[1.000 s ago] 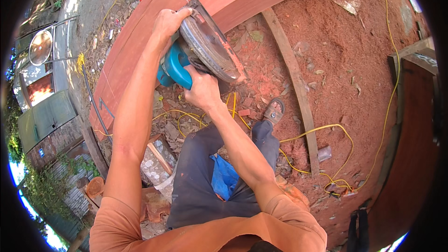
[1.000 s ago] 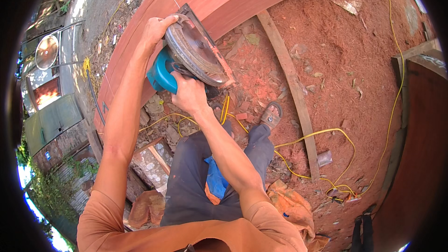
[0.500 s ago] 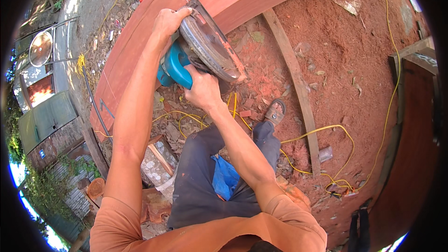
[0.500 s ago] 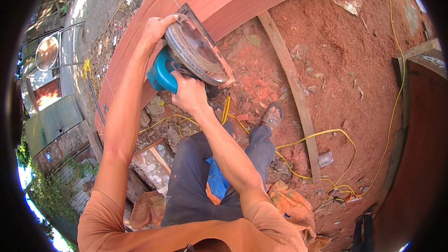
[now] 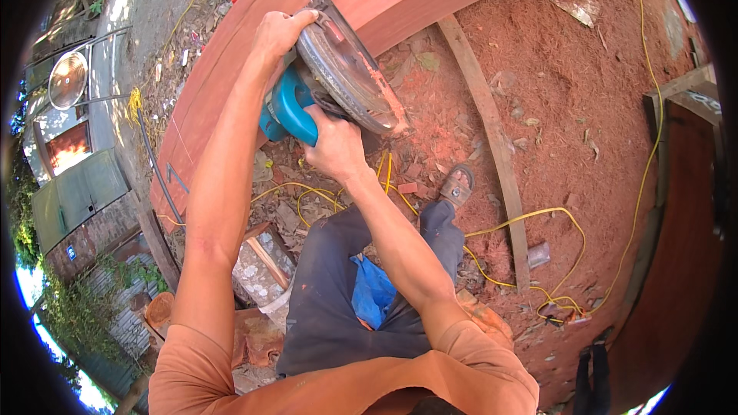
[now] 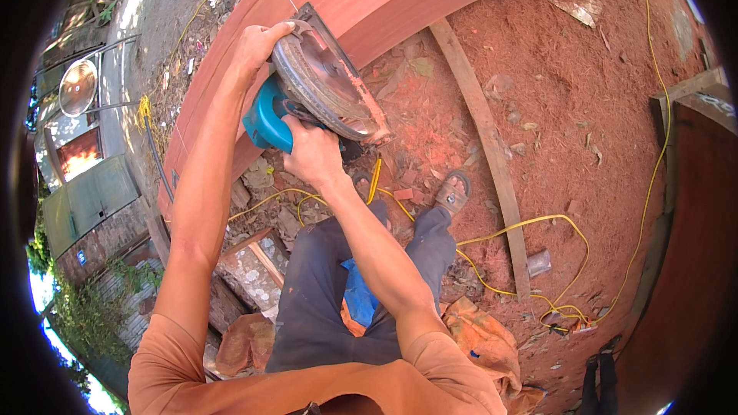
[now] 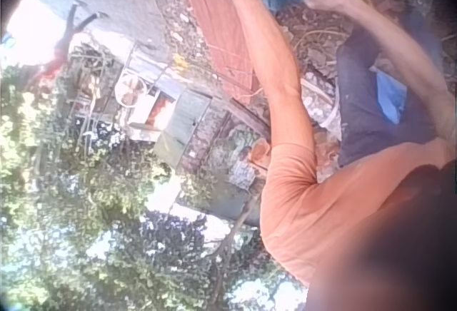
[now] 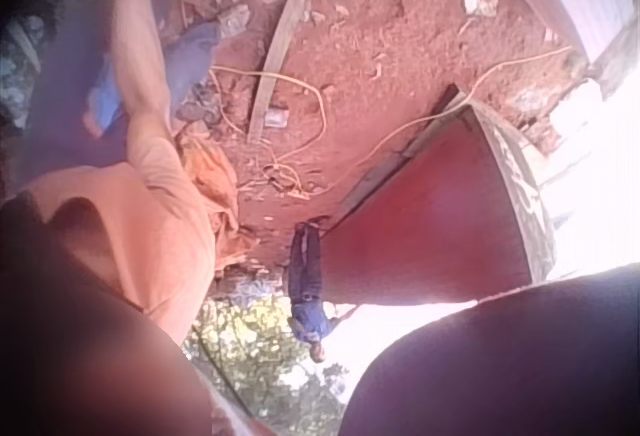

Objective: The person plugs in a circular saw and cuts a long reddish-brown board placed on supports. They adjust the saw, make a cut along the board, then reposition and cut again. The board remains on the supports during the cuts.

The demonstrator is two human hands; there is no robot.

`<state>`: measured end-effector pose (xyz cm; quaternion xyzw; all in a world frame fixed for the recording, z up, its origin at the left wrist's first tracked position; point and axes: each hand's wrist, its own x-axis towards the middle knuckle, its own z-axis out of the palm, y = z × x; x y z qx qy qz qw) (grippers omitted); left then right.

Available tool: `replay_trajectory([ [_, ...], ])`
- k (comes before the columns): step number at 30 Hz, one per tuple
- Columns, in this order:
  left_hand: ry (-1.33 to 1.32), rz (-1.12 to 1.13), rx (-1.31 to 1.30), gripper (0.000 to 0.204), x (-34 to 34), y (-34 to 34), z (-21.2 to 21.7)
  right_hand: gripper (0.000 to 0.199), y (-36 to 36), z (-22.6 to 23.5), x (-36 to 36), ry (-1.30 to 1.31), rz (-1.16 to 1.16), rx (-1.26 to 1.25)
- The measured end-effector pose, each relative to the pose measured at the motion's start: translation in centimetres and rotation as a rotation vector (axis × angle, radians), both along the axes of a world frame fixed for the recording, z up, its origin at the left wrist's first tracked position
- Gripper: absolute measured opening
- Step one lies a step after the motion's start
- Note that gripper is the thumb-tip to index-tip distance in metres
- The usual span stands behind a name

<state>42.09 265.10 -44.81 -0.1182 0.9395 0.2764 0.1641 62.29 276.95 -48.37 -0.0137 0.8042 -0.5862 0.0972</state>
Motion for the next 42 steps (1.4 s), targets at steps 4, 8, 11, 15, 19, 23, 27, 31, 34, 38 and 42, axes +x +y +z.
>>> replay_trajectory([
  [4,-0.016,-0.005,0.01,0.06,-0.1,0.0,0.3,0.049,-0.2,-0.4,-0.2,0.065,-0.019,-0.008],
  [8,-0.026,-0.002,0.002,0.06,-0.3,-0.1,0.5,0.052,-0.5,-0.7,-0.2,0.102,-0.043,-0.006],
  [11,-0.021,-0.006,-0.001,0.06,-0.5,-0.2,0.3,0.052,-0.5,-0.8,-0.3,0.112,-0.043,0.002],
  [15,-0.015,-0.01,-0.004,0.06,-0.7,-0.3,-0.1,0.051,-0.6,-0.7,-0.5,0.072,-0.022,0.006],
  [19,0.004,-0.004,0.016,0.062,-0.8,-0.6,-0.3,0.052,-0.7,-0.7,-0.6,0.059,-0.011,0.004],
  [23,0.016,-0.029,0.004,0.063,-1.1,-0.8,-0.4,0.053,-0.8,-0.8,-0.7,0.041,-0.005,0.009],
  [27,0.012,-0.011,-0.003,0.062,-1.3,-0.9,-0.5,0.052,-0.9,-0.7,-0.9,0.033,0.007,0.015],
  [31,0.002,-0.01,0.018,0.061,-1.4,-0.8,-0.3,0.05,-0.9,-0.8,-1.1,0.022,0.012,0.012],
  [34,0.005,-0.006,0.022,0.061,-1.5,-0.7,-0.1,0.047,-1.1,-0.9,-1.3,0.063,-0.013,0.006],
  [38,0.02,-0.015,0.025,0.06,-1.5,-0.6,0.0,0.045,-1.3,-1.0,-1.5,0.096,-0.034,0.0],
  [42,0.037,-0.051,0.015,0.053,-1.8,-0.8,-0.1,0.043,-1.3,-1.0,-1.6,0.094,-0.034,-0.009],
])
